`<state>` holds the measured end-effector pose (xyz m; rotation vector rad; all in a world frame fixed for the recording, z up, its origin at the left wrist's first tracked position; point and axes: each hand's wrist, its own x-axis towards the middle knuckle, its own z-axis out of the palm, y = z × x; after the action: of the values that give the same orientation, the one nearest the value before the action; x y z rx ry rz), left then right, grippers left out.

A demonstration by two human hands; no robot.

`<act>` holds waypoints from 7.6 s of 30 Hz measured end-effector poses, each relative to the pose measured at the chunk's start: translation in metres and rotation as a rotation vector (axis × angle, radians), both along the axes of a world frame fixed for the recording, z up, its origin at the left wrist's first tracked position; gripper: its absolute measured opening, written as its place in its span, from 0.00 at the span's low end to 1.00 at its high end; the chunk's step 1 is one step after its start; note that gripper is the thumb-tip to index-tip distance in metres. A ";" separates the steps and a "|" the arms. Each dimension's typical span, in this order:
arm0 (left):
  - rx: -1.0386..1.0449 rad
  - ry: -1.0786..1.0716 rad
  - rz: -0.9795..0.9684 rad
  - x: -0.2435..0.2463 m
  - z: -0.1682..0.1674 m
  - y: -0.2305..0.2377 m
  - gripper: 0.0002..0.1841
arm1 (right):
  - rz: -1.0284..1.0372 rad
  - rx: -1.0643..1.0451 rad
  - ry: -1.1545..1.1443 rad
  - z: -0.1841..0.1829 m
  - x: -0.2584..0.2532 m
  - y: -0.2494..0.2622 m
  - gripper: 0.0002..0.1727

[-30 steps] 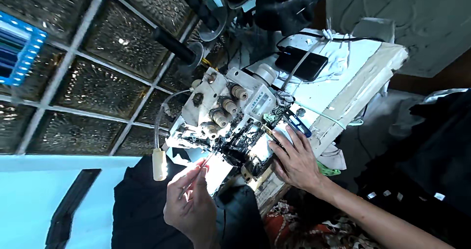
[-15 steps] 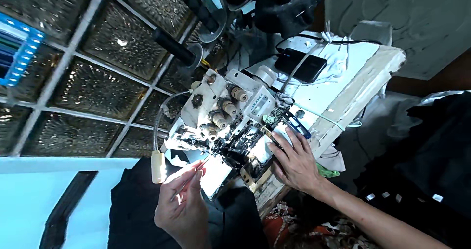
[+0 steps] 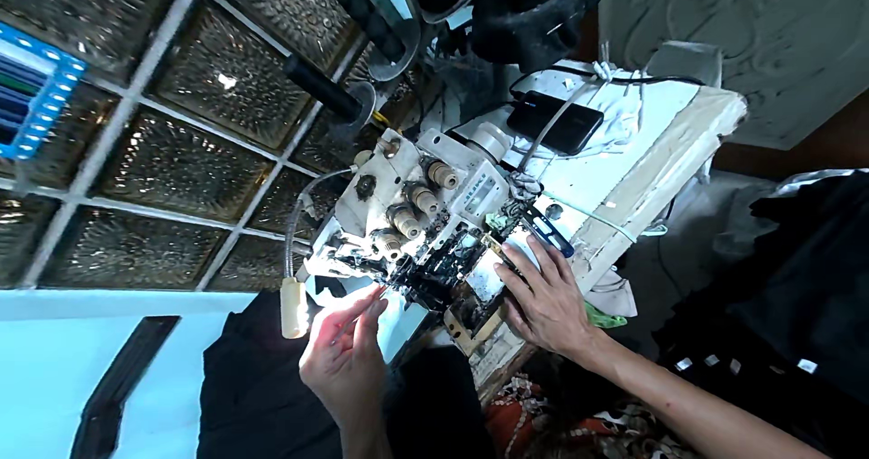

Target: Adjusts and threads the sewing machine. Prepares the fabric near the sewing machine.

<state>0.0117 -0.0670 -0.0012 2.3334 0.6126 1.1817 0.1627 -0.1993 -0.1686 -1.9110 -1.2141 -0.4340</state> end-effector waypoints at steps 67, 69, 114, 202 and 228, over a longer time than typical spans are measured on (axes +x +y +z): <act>-0.053 -0.124 0.090 -0.051 -0.076 -0.093 0.06 | 0.023 -0.036 -0.069 0.005 0.009 -0.004 0.29; -0.072 -0.127 0.092 -0.051 -0.081 -0.094 0.06 | 0.020 -0.043 -0.074 0.004 0.009 -0.004 0.29; 0.395 -0.262 0.105 0.027 -0.078 -0.047 0.05 | 0.002 0.036 -0.104 -0.006 0.007 -0.003 0.25; 0.461 0.154 0.140 -0.017 -0.047 -0.063 0.07 | 0.010 0.055 -0.016 -0.003 0.000 -0.002 0.22; 0.497 0.159 0.220 0.012 -0.049 -0.060 0.08 | 0.022 0.042 0.003 -0.001 -0.002 -0.003 0.20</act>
<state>0.0239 -0.1274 -0.0499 2.8566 0.7098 1.3804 0.1611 -0.2026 -0.1693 -1.8603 -1.2134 -0.4416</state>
